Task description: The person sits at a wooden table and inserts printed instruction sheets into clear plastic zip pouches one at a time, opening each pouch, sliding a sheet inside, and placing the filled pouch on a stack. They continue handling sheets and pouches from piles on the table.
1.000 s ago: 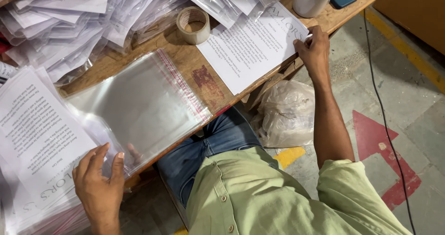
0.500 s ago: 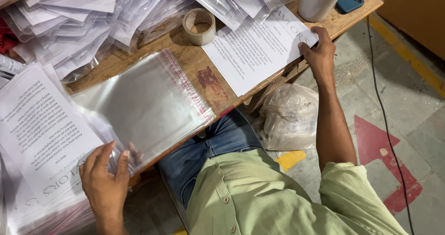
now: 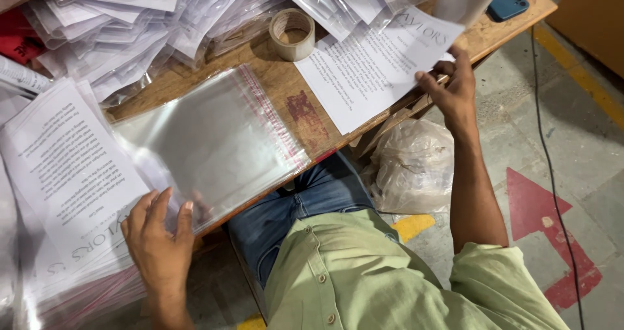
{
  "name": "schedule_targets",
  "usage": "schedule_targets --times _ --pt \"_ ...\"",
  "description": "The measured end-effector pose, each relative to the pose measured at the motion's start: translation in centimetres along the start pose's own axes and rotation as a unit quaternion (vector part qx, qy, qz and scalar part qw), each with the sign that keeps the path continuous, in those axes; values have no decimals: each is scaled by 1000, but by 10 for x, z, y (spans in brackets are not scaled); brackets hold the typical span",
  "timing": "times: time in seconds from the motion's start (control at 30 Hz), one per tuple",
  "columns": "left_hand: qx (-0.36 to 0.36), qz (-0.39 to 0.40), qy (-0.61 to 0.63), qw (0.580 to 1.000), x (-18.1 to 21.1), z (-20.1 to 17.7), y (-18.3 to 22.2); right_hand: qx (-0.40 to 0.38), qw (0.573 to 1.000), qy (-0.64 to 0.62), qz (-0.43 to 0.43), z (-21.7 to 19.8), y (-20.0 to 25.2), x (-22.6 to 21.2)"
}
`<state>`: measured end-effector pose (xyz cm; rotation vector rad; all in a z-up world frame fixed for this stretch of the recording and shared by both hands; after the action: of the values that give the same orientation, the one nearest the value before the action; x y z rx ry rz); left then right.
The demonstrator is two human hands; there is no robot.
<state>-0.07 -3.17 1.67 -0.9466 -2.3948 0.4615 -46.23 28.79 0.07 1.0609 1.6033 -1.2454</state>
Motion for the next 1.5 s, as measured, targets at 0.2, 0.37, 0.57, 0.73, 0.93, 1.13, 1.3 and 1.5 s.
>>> schedule_targets --times 0.2,0.37,0.57,0.73,0.93,1.13,1.3,1.5 --pt "25 90 180 979 90 18 -27 -112 989 -88 40 34 34 0" --pt "-93 163 371 910 195 66 -59 -123 970 -194 73 61 42 -3" --pt "-78 250 415 871 262 148 -83 -135 934 -300 140 62 36 21" --pt "-132 197 353 905 275 165 -91 -127 928 -298 185 61 32 29" --pt "-131 166 336 918 268 168 -95 -144 913 -338 179 62 36 14" --pt "-95 137 317 934 260 181 -95 -118 925 -308 189 59 35 40" --pt "-139 67 330 931 252 189 -93 -15 971 -201 126 63 48 7" --pt "-142 57 371 916 244 196 -86 97 929 263 -242 64 67 -3"
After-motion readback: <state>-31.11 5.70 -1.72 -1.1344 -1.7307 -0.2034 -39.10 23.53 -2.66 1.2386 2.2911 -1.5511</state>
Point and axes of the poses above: each hand's wrist, its own y-axis away from the middle knuckle, its own z-axis out of the palm, x = y × z, the point moved 4 cm from there along -y, towards the middle knuckle, and after that the axes turned 11 degrees about x, right-handed, at the moved point
